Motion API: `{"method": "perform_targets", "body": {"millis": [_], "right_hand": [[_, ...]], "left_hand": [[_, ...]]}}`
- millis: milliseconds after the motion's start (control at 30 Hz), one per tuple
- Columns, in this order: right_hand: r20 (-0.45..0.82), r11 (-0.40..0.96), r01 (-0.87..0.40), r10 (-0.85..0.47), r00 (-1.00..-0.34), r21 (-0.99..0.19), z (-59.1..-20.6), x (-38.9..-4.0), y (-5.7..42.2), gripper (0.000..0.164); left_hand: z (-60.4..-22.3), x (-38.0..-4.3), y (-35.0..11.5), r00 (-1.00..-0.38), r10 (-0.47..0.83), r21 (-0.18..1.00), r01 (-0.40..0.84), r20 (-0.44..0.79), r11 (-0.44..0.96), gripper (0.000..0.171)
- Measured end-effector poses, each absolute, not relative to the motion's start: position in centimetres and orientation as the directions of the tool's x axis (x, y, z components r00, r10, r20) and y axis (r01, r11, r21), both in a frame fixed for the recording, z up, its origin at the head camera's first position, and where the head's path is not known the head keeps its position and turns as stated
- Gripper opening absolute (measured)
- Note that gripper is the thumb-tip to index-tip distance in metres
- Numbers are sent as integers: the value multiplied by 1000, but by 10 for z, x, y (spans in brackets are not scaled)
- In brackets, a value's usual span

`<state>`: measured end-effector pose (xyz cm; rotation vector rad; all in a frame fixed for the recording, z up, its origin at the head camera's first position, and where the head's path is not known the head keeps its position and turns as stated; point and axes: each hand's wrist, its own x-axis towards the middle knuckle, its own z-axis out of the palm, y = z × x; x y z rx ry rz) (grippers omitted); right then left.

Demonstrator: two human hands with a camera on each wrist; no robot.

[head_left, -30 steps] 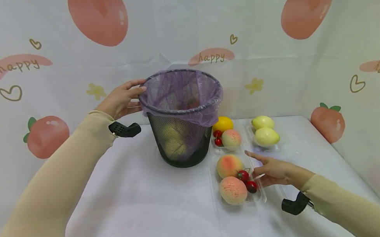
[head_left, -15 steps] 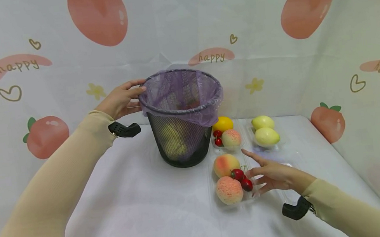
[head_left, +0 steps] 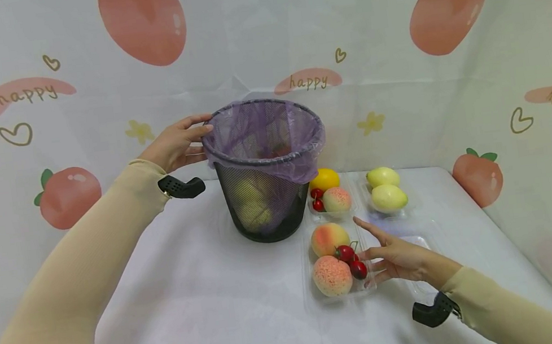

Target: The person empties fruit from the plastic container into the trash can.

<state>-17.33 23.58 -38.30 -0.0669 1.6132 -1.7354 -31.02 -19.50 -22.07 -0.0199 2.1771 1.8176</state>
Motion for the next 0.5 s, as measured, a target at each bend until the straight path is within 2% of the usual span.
{"method": "perform_targets", "body": {"millis": [233,500], "right_hand": [[-405,57,457,-567,-717,-888,-377,-171,239,88],[-343,-15,421,-555,-758,-907,-361,-169,248,83]], "left_hand": [[-221,-311,-194,-954,179,959,-204,-239,197,57],[-221,-310,-195,-954,188,962,-196,-232,192,57]]}}
